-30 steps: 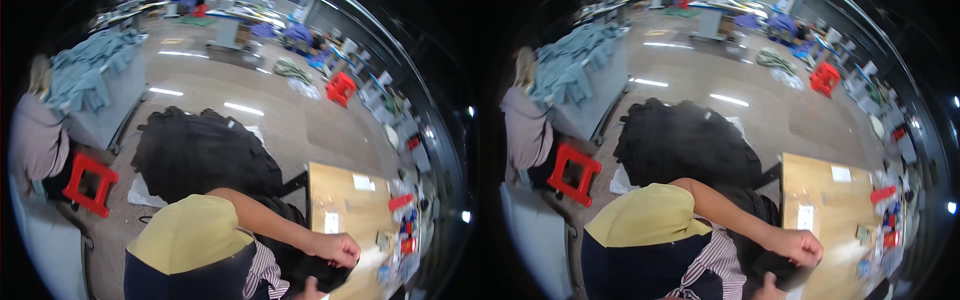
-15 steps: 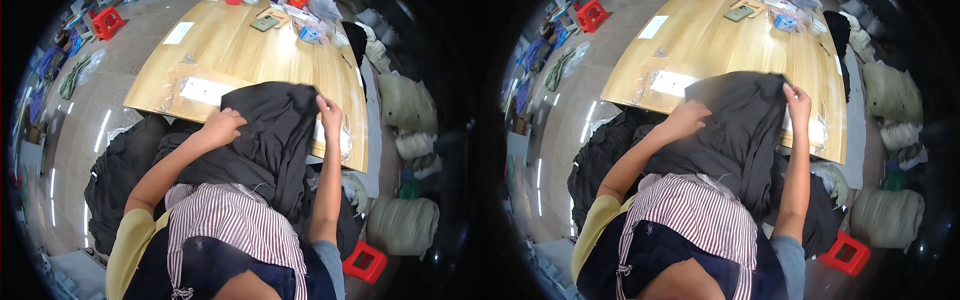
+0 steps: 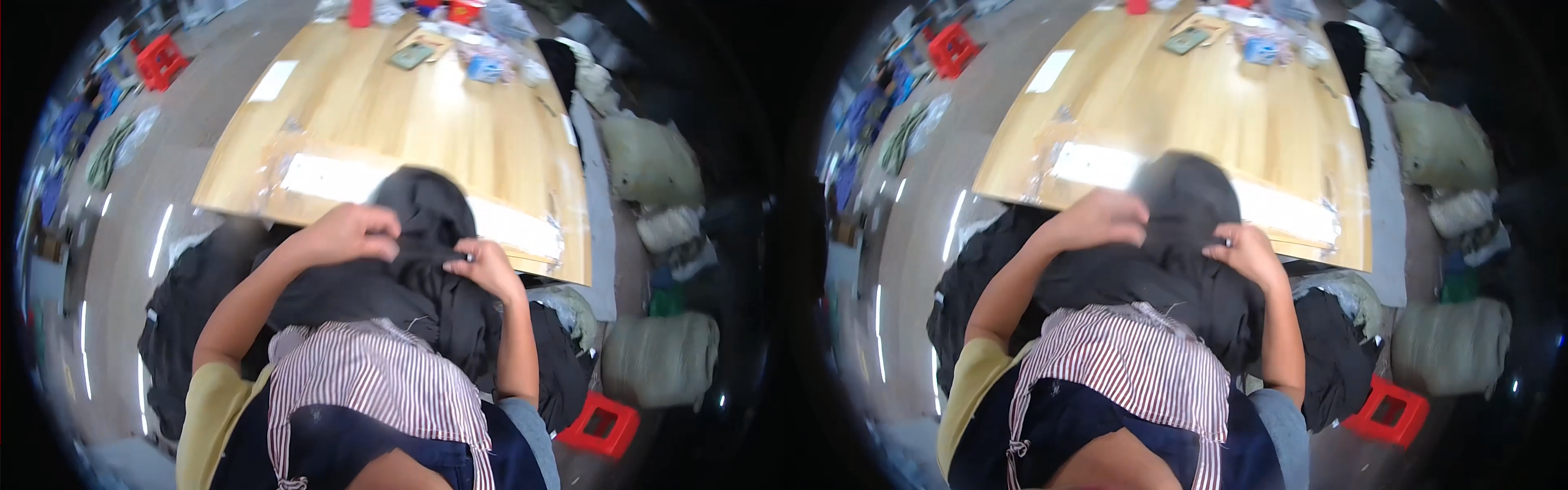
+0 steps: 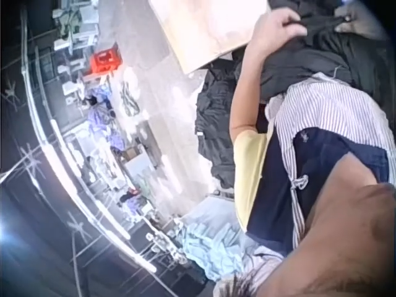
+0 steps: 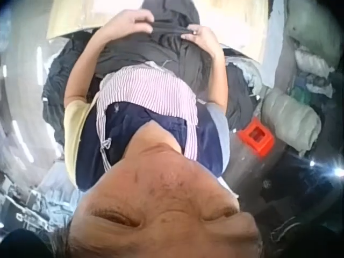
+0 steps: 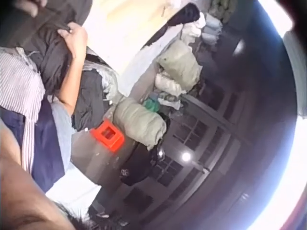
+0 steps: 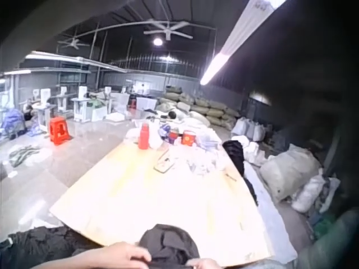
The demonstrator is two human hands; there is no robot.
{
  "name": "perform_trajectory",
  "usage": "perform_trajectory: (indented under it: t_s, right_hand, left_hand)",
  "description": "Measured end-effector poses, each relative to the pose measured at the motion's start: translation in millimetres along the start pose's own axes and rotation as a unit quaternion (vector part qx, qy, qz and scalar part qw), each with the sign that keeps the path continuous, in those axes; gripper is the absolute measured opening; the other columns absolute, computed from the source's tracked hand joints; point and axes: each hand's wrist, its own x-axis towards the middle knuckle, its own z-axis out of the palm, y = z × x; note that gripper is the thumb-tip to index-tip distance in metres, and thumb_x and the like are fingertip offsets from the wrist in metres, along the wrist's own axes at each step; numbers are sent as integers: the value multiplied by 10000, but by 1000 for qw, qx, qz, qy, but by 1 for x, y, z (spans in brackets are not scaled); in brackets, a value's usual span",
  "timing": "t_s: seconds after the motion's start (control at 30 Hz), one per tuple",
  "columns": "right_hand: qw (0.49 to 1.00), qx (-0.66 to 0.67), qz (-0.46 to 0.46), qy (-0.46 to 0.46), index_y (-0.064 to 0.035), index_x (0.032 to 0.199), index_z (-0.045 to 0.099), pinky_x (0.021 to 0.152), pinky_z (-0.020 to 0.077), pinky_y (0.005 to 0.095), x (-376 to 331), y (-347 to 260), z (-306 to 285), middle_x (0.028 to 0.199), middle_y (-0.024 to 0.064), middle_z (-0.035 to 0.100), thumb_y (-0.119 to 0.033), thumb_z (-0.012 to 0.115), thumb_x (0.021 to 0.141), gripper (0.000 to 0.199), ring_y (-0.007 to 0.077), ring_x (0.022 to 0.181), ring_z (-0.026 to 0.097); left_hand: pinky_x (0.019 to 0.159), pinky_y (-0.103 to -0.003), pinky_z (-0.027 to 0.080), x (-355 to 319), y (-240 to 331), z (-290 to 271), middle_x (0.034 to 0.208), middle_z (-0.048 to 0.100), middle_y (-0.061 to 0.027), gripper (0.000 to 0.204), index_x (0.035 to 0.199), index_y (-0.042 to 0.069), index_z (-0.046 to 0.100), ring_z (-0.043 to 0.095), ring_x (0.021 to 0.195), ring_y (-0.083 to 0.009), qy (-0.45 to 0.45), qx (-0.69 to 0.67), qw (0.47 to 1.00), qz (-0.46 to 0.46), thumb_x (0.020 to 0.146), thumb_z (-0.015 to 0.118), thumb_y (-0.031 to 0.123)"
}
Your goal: Marking specific points on dark fabric garments using a marking tool and a table guide.
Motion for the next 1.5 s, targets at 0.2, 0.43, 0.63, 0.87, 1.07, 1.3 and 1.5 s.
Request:
perform_trajectory:
  t_s: [0.2,0.43,0.63,0.87,1.07,1.3,1.5]
  right_hand:
    - [970,133,-72,192,-32,864,678,670,459,277,-90,-32,-94,734,9,612,-128,754,774,153,96,711,567]
    - [717,386,-395,425,-32,788,666,642,452,267,-144,-194,-192,712,39,609,-181,718,774,159,124,670,570]
    - [719,317,-462,412,-73,761,694,626,478,288,-93,-210,-198,703,29,641,-136,731,715,86,139,663,603]
    - [770,563,-134,270,-24,847,694,692,481,294,-34,-115,-82,793,26,659,-155,732,836,137,110,734,571]
    - [897,384,36,218,4,805,682,594,476,366,57,35,65,741,95,670,-281,709,784,287,177,676,594]
    - [923,-105,-28,370,-103,836,663,592,483,377,70,10,55,805,68,637,-252,705,808,157,284,683,625]
    - [931,-116,-23,344,-124,840,647,565,479,385,93,4,72,777,62,624,-275,679,829,155,295,654,616]
  left_hand:
    - [783,-367,483,12,1,10,858,656,-173,277,945,-42,636,629,855,-308,-84,28,995,41,756,721,142]
    - [971,-395,457,2,-27,-122,1208,574,-159,486,1321,-60,448,582,1067,-222,85,-359,900,231,875,557,98]
    - [982,-389,449,-2,-47,-115,1219,571,-161,467,1308,-60,468,573,1090,-224,90,-186,930,304,884,559,114]
    - [998,-379,437,-39,-48,-107,1235,567,-165,443,1289,-59,497,560,1123,-227,212,103,919,316,897,561,136]
    - [767,-277,427,-34,-101,-30,862,603,13,170,934,43,656,524,816,-110,216,-173,943,-185,834,676,179]
    - [625,-239,442,-17,-129,-29,704,620,-10,137,837,-18,648,541,677,-74,293,-2,938,-186,815,705,105]
    - [633,-202,435,-21,-159,-39,742,630,16,71,880,-9,660,548,681,-52,358,-190,884,-234,846,670,53]
